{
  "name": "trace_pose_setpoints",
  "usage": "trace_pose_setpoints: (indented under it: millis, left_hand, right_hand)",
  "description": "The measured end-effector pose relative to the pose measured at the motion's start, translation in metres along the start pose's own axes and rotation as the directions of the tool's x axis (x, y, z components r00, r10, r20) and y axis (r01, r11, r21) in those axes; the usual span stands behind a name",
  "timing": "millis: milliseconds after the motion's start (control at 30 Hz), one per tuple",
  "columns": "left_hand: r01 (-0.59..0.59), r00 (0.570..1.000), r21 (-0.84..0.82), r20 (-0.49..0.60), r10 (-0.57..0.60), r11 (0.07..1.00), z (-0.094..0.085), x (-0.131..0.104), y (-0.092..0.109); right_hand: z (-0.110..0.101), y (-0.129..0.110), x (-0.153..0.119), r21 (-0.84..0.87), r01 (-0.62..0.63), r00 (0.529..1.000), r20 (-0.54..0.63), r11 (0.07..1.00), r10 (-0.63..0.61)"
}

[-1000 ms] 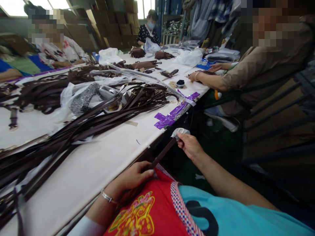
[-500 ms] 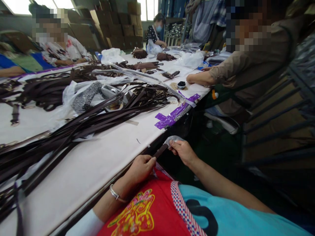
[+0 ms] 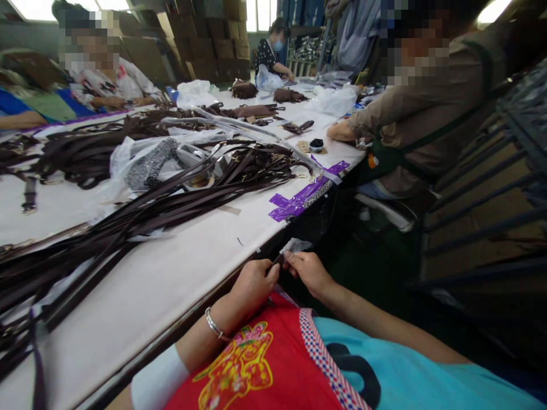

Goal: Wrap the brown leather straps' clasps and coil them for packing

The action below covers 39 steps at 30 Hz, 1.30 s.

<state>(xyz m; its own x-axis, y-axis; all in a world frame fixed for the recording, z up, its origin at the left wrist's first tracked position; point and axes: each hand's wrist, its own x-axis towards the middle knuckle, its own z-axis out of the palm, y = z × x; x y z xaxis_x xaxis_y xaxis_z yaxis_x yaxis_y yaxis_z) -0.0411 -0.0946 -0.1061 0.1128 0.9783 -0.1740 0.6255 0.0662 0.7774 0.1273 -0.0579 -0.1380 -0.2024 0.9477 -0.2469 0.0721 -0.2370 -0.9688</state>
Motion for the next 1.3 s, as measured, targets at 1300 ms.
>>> trace_pose_setpoints:
  millis: [1300]
  left_hand:
    - [-0.220, 0.973, 0.598, 0.195, 0.127, 0.771, 0.010, -0.019, -0.018]
  right_hand:
    - [-0.002, 0.003, 0.004, -0.922, 0.377, 0.769, 0.261, 0.085, -0.583]
